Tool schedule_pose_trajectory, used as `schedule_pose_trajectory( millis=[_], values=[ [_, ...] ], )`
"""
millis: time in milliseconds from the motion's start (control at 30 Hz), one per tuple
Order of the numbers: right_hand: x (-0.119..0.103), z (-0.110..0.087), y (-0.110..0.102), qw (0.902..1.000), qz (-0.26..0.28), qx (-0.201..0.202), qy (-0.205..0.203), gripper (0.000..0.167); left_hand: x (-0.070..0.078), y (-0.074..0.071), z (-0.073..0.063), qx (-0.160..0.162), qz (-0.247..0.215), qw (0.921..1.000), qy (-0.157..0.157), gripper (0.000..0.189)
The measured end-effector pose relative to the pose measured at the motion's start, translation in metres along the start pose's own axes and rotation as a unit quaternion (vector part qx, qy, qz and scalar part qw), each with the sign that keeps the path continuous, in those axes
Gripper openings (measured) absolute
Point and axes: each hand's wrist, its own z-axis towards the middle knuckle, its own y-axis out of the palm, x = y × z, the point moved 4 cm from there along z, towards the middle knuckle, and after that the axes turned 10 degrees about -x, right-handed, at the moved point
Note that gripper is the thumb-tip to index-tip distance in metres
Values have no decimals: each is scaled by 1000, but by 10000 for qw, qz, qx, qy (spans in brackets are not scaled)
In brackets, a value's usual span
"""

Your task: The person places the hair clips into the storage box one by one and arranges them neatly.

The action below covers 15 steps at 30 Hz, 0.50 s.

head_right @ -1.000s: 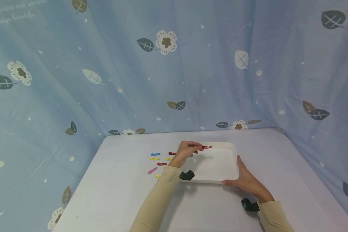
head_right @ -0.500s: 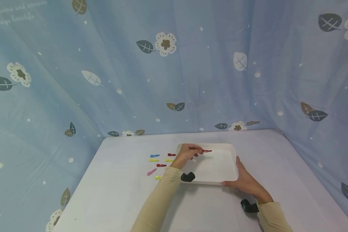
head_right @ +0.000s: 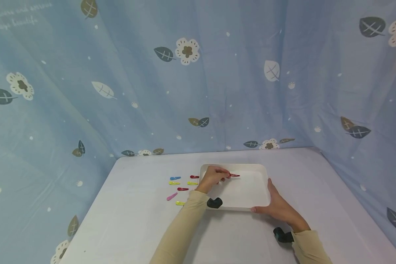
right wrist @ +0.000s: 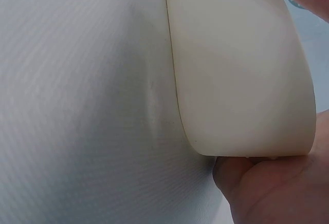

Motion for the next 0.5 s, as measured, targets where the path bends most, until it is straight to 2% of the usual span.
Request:
schedule_pose_trajectory(
  millis=[500],
  values=[
    [-1,0,1,10000,46,37,-49,141,0,3,0,136,339,9993,-29,8]
  ],
)
